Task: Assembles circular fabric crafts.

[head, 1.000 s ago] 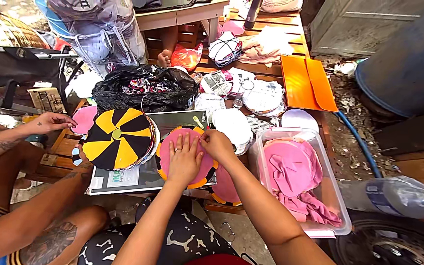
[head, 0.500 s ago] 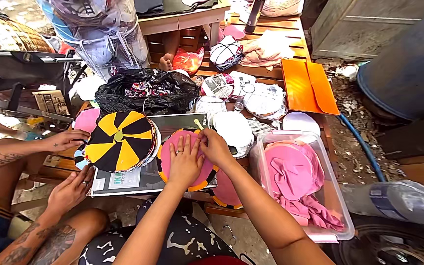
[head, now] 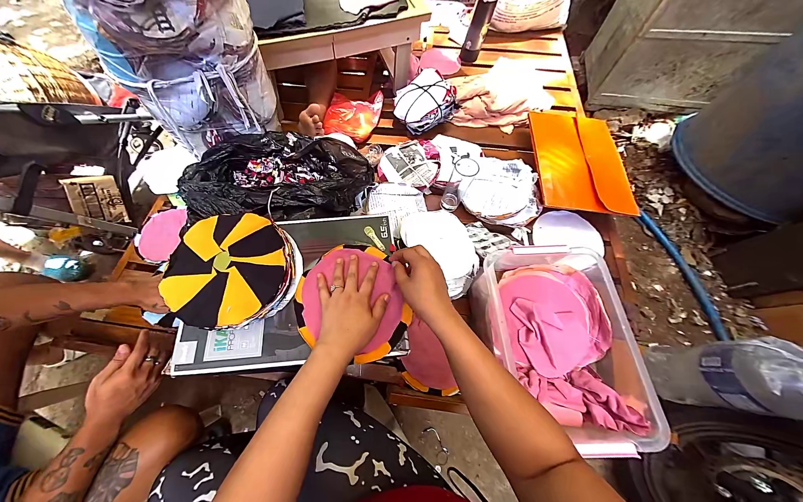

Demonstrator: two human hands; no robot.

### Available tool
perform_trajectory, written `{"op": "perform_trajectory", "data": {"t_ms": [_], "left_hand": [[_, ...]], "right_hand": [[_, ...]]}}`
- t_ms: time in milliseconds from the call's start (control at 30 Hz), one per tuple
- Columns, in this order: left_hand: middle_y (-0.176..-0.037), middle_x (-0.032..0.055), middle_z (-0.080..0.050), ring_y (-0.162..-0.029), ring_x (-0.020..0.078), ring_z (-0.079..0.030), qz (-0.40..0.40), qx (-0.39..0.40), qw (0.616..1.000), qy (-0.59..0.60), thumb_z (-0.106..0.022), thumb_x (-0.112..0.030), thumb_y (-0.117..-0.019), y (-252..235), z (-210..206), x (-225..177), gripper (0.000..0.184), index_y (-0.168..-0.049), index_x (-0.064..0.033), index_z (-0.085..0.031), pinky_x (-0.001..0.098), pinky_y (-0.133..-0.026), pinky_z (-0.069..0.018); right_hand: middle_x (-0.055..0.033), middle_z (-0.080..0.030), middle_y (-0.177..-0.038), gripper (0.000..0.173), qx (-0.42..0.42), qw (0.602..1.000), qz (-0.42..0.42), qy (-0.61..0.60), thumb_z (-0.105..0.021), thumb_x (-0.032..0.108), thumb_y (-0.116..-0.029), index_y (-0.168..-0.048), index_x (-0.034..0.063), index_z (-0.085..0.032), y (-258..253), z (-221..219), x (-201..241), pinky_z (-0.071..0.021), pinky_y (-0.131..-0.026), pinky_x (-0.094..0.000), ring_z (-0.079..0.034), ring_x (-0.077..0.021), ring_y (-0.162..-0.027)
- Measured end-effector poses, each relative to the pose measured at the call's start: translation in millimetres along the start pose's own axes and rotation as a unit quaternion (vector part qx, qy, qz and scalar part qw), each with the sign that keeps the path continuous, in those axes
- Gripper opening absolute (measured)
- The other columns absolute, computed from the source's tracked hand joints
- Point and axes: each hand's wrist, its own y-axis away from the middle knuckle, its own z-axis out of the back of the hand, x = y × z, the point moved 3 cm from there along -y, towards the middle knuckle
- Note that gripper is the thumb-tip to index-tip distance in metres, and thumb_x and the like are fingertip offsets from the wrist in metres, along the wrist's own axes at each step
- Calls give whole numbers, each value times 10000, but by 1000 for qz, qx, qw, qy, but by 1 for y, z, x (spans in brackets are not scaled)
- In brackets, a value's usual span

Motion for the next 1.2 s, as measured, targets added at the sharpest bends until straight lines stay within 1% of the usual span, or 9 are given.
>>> {"op": "perform_trajectory", "data": {"t_ms": [167, 367, 533, 667, 767, 933, 1033, 1100, 1200], "left_hand": [[-1725, 130, -148, -1599, 352, -54, 10, 16, 1000, -15, -301, -511, -1096, 0, 1, -1, 629, -1639, -192, -295, 663, -1226, -12], [-1734, 108, -112, -1604, 325, -27, 19, 36, 999, -14, -299, -502, -1098, 1, 5, -4, 662, -1662, -171, -194, 658, -1226, 2], [-1733, 112, -114, -1604, 323, -18, 16, 32, 999, -14, -308, -477, -1097, 1, 3, -4, 662, -1660, -150, -193, 659, -1226, 13], [-1732, 111, -121, -1604, 328, -23, 14, 27, 999, -19, -291, -504, -1096, 1, 3, -3, 658, -1652, -155, -236, 664, -1224, 13], [-1733, 109, -118, -1602, 335, -32, 14, 29, 999, -21, -285, -524, -1092, -1, 2, -3, 643, -1657, -220, -231, 676, -1218, 5], [-1729, 124, -128, -1600, 349, -39, 4, 17, 1000, 8, -273, -556, -1088, 0, 5, -1, 659, -1649, -212, -261, 680, -1218, 6], [-1651, 195, -332, -1560, 395, -227, -27, -120, 985, 117, -311, -425, -1106, 8, 14, 8, 577, -1573, -106, -427, 683, -1219, -111], [-1653, 183, -335, -1567, 382, -214, -31, -155, 978, 133, -304, -377, -1109, 13, 20, 14, 549, -1553, -94, -458, 655, -1230, -106], [-1674, 183, -287, -1579, 392, -154, -49, -111, 988, 91, -325, -342, -1111, 16, 20, 13, 513, -1557, -128, -463, 653, -1237, -68]], "right_hand": [[-180, -691, -1097, 158, 34, 995, 54, 78, -677, 137, -987, -1063, 23, -756, -17, -11, 11, -503, -973, -508, -626, -362, -1130], [-190, -680, -1096, 153, 64, 991, 44, 112, -621, 89, -992, -1069, 6, -724, -20, -13, 20, -503, -958, -521, -618, -371, -1150], [-191, -707, -1036, 175, 59, 987, 75, 126, -556, 100, -1024, -1105, -12, -663, -17, -15, 26, -509, -937, -520, -661, -374, -1078], [-196, -692, -1144, 208, 74, 991, 72, 85, -607, 73, -1005, -1189, 3, -672, -20, -12, 27, -496, -1001, -533, -640, -367, -1153], [-208, -675, -1107, 194, 17, 993, 80, 87, -608, 34, -989, -1157, -5, -696, -21, -9, 17, -519, -955, -538, -644, -382, -1108], [-207, -663, -1150, 242, -27, 999, -5, 29, -532, 72, -1032, -1210, -9, -675, -3, 6, 0, -526, -946, -533, -647, -365, -1102], [-193, -686, -1092, 263, -16, 999, -20, -21, -536, 131, -1044, -1205, -33, -665, 18, 7, -8, -529, -919, -471, -670, -304, -989], [-168, -691, -1029, 273, -9, 1000, -19, -24, -572, 179, -1040, -1186, -27, -675, 29, 5, -10, -526, -892, -448, -663, -274, -937], [-166, -681, -1039, 288, 10, 999, -30, 8, -618, 235, -1022, -1148, -7, -709, 35, 4, -4, -509, -914, -461, -648, -294, -984]]}}
